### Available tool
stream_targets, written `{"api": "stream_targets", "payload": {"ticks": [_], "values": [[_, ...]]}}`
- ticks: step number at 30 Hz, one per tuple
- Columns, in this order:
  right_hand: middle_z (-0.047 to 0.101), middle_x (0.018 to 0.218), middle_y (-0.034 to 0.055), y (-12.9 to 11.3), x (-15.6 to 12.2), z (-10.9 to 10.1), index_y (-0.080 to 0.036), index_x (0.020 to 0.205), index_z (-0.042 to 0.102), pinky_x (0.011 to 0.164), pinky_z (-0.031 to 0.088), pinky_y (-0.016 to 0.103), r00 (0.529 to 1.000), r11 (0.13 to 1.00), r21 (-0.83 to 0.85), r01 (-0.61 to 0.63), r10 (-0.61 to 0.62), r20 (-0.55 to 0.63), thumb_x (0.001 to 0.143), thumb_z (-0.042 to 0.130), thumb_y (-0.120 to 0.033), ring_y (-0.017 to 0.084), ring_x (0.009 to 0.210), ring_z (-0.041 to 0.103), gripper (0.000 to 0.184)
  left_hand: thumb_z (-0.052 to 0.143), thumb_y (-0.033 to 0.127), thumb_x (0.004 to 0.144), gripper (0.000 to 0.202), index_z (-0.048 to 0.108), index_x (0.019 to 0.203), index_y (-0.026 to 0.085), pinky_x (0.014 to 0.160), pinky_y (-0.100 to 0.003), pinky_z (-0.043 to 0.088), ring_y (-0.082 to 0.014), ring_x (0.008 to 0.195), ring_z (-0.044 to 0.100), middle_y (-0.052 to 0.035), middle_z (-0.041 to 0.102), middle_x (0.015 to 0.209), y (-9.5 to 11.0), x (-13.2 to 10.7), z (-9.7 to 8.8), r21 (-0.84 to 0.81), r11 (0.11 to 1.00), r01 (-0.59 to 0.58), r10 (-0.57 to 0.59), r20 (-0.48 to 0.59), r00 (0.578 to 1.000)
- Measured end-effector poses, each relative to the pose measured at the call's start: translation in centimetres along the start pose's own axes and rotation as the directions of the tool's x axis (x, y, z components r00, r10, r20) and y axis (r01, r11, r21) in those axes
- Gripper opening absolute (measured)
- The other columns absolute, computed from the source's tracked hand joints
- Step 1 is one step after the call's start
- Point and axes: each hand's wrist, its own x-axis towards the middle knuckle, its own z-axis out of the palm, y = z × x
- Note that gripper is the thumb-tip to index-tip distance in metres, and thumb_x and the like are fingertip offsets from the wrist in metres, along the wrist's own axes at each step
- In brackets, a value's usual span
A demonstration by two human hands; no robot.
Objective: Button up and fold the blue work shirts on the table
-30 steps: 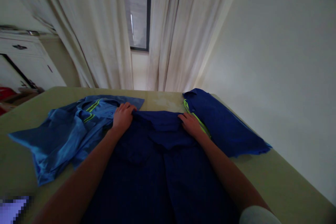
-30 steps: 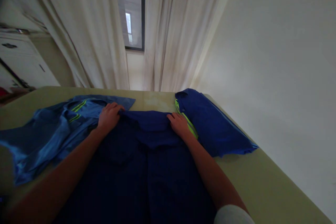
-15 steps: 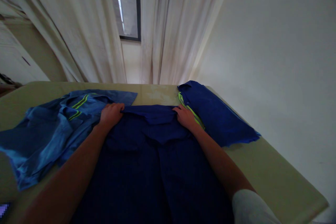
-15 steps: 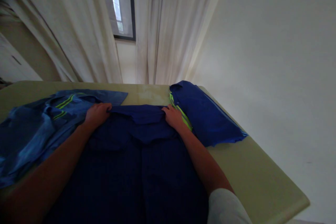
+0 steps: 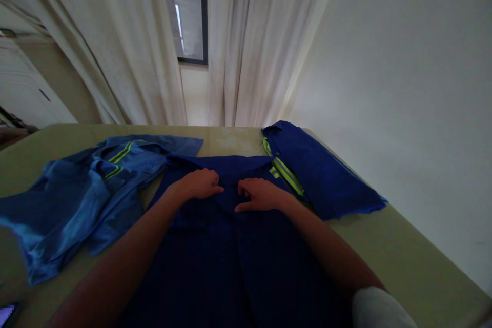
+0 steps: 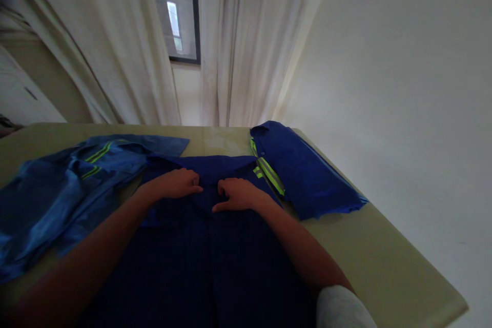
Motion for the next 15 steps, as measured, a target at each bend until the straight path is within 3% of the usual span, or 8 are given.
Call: {"api": "stream_targets", "payload": {"ticks": [4, 8, 12, 14, 15], "values": [[0.069, 0.092, 0.0027, -0.6, -0.1, 0.6, -0.022, 0.111, 0.063, 0.06, 0.034, 0.025, 0.998, 0.999, -0.022, 0.023, -0.022, 0.053, 0.072, 0.081, -0.072, 0.02, 0.077, 0.064, 0.065, 0.069, 0.045, 0.084, 0.023, 0.07, 0.089, 0.023, 0.068, -0.03, 0.043, -0.0236, 0.082, 0.068, -0.0067, 0.074, 0.092, 0.1, 0.1, 0.2, -0.001, 1.0, -0.03, 0.03, -0.026, 0.999], [0.072, 0.094, 0.0035, -0.8, 0.0, 0.6, -0.022, 0.108, 0.064, 0.062, 0.036, 0.026, 0.994, 0.993, -0.09, 0.073, -0.066, 0.083, 0.089, 0.073, -0.048, 0.02, 0.08, 0.067, 0.033, 0.063, 0.033, 0.09, 0.012, 0.066, 0.095, 0.023, 0.073, -0.03, 0.044, -0.0217, 0.086, 0.068, -0.0046, 0.074, 0.094, 0.8, 0.8, 1.0, -0.094, 0.983, -0.16, 0.143, -0.161, 0.977], [0.073, 0.103, 0.0114, -0.3, -0.8, -1.0, -0.019, 0.108, 0.065, 0.069, 0.043, 0.03, 0.992, 0.944, -0.315, -0.101, 0.073, -0.101, 0.09, 0.065, -0.026, 0.025, 0.087, 0.069, 0.02, 0.058, 0.037, 0.097, 0.017, 0.064, 0.104, 0.022, 0.077, -0.029, 0.046, -0.0208, 0.089, 0.07, -0.0049, 0.075, 0.098, 2.6, 2.2, 2.6, -0.263, 0.957, -0.125, 0.016, -0.383, 0.924], [0.073, 0.106, 0.0141, -0.1, -1.3, -1.9, -0.017, 0.107, 0.067, 0.072, 0.045, 0.031, 0.973, 0.908, -0.364, -0.207, 0.151, -0.177, 0.089, 0.065, -0.023, 0.026, 0.091, 0.07, 0.019, 0.053, 0.044, 0.099, 0.024, 0.064, 0.104, 0.023, 0.075, -0.03, 0.046, -0.0216, 0.086, 0.07, -0.0054, 0.075, 0.096, 3.4, 2.5, 3.2, -0.259, 0.963, -0.077, -0.033, -0.396, 0.918], [0.073, 0.104, 0.0135, -0.1, -1.5, -2.2, -0.017, 0.105, 0.068, 0.073, 0.046, 0.031, 0.973, 0.911, -0.352, -0.215, 0.169, -0.158, 0.089, 0.066, -0.025, 0.026, 0.09, 0.07, 0.018, 0.052, 0.046, 0.1, 0.027, 0.065, 0.102, 0.023, 0.074, -0.03, 0.045, -0.0222, 0.084, 0.07, -0.0057, 0.075, 0.094, 3.7, 2.5, 3.3, -0.228, 0.972, -0.058, -0.033, -0.376, 0.926]]}}
